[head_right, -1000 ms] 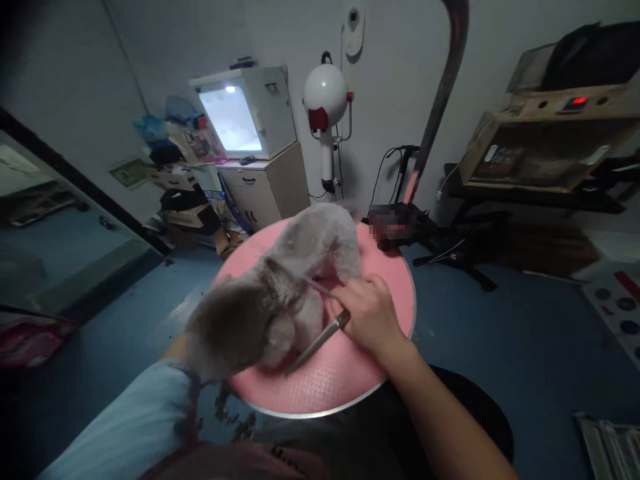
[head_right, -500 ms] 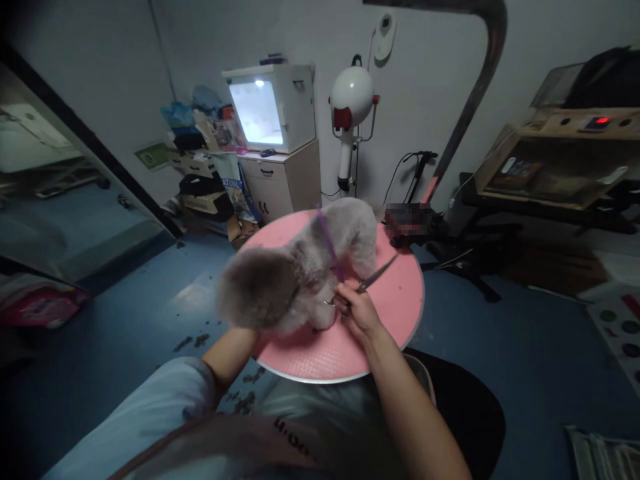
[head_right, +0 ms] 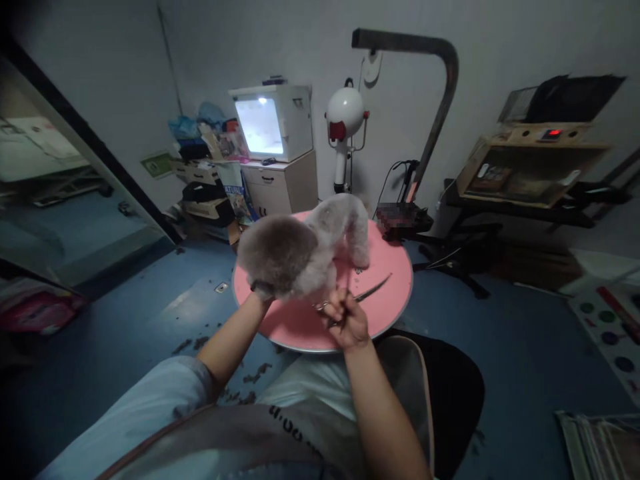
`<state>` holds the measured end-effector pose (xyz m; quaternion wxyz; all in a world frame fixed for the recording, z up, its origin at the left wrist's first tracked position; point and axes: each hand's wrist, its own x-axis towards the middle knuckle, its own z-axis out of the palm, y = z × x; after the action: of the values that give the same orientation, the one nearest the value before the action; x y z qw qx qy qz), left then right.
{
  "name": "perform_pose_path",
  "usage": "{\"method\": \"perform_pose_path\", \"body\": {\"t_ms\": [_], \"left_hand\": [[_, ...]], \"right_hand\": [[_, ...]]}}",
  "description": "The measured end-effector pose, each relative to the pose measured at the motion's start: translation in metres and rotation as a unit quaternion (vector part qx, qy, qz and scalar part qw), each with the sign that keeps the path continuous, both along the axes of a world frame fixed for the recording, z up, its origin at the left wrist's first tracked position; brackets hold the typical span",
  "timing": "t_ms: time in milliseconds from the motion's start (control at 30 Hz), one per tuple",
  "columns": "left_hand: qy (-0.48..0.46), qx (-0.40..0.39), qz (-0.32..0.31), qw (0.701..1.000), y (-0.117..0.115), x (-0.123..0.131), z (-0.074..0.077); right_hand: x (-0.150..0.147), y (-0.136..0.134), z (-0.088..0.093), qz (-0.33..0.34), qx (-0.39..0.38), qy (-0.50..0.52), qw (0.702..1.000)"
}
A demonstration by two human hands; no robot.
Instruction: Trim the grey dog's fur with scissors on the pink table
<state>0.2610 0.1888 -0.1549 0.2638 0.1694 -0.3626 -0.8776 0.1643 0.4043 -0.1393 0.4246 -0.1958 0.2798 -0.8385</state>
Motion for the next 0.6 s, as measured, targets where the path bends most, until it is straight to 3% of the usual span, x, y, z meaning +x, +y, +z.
{"method": "perform_pose_path", "body": {"t_ms": [67, 133, 200, 267, 367, 467, 533, 600], "left_hand": [[0.029, 0.015, -0.03, 0.999, 0.013, -0.002, 0.01], [0.071, 0.02, -0.078, 0.994, 0.028, -0.006, 0.016], [0.104, 0.007, -0.107, 0.989, 0.043, -0.013, 0.018], [0.131, -0.018, -0.11, 0.985, 0.054, -0.021, 0.017], [0.174, -0.042, -0.116, 0.977, 0.06, -0.029, 0.013], [0.128, -0.003, -0.119, 0.985, 0.054, -0.031, 0.011], [0.04, 0.05, -0.105, 0.992, 0.049, -0.031, 0.016], [0.005, 0.101, -0.093, 0.991, 0.047, -0.031, 0.028]], "right_hand": [[-0.002, 0.023, 0.008, -0.11, 0.023, 0.023, 0.993], [0.005, 0.043, 0.014, -0.235, 0.125, 0.109, 0.958], [0.024, 0.053, 0.018, -0.356, 0.237, 0.238, 0.872], [0.048, 0.052, 0.02, -0.422, 0.294, 0.385, 0.767], [0.064, 0.04, 0.018, -0.39, 0.319, 0.565, 0.654], [0.048, 0.037, 0.01, -0.407, 0.409, 0.544, 0.61], [0.037, 0.043, 0.005, -0.443, 0.456, 0.483, 0.602], [0.034, 0.045, 0.003, -0.447, 0.437, 0.482, 0.613]]}}
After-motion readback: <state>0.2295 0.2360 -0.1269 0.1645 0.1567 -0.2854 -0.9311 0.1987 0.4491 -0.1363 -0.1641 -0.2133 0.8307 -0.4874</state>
